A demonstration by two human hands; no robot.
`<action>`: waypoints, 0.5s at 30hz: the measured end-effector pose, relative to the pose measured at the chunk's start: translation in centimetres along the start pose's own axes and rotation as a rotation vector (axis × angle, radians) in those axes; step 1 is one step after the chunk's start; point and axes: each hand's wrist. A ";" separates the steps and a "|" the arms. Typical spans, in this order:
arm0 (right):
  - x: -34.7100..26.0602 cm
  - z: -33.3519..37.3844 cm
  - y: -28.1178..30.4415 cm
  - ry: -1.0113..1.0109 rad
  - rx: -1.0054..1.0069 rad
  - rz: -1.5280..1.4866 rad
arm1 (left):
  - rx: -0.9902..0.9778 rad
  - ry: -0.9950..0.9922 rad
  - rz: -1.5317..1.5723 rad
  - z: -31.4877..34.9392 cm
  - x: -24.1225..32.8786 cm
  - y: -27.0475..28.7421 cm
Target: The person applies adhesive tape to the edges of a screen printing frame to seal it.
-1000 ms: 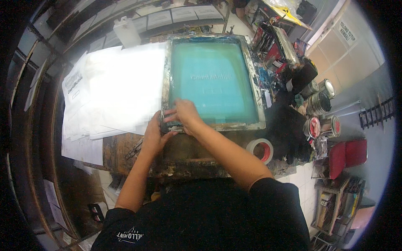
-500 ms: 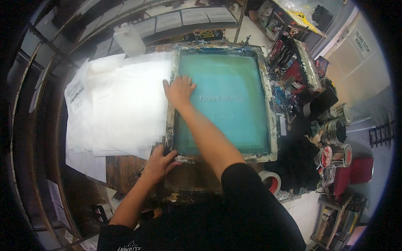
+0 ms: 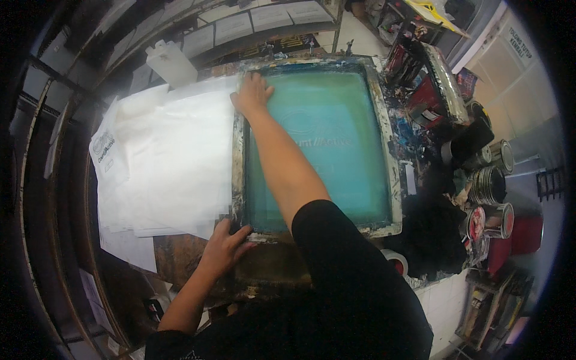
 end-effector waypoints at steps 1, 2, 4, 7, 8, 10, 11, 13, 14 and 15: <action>0.1 0.4 0.7 0.101 0.049 0.024 | 0.018 -0.010 -0.007 -0.2 0.2 -0.1; 0.2 0.7 1.6 0.198 0.102 0.052 | 0.035 -0.026 -0.013 -0.5 0.4 -0.1; -0.5 -0.1 3.9 0.628 0.235 0.241 | 0.018 -0.040 -0.043 -1.4 0.5 0.5; -6.6 4.7 12.0 0.571 0.105 -0.284 | 0.002 0.019 -0.055 -0.8 0.6 0.3; -7.1 7.2 14.8 0.551 0.058 -0.434 | 0.021 0.029 -0.059 -0.4 0.5 0.1; -5.8 13.6 21.2 0.593 -0.041 -0.484 | 0.027 0.046 -0.065 0.3 0.7 0.1; -4.4 17.5 25.0 0.667 -0.095 -0.379 | 0.027 0.051 -0.069 0.4 0.6 0.1; -2.1 26.0 32.3 0.483 -0.196 -0.135 | 0.034 0.034 -0.054 0.4 0.9 0.4; -0.8 30.5 35.4 0.286 -0.247 -0.008 | 0.032 0.008 -0.040 -0.2 1.1 0.4; 1.1 35.1 37.8 0.190 -0.290 0.169 | 0.031 -0.016 -0.024 -0.6 1.4 0.5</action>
Point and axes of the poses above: each hand's wrist, its own z-axis away from the middle knuckle, its own y-axis out of the back of the hand, x = y × z, and after that the axes turned 14 degrees about -z, right-handed
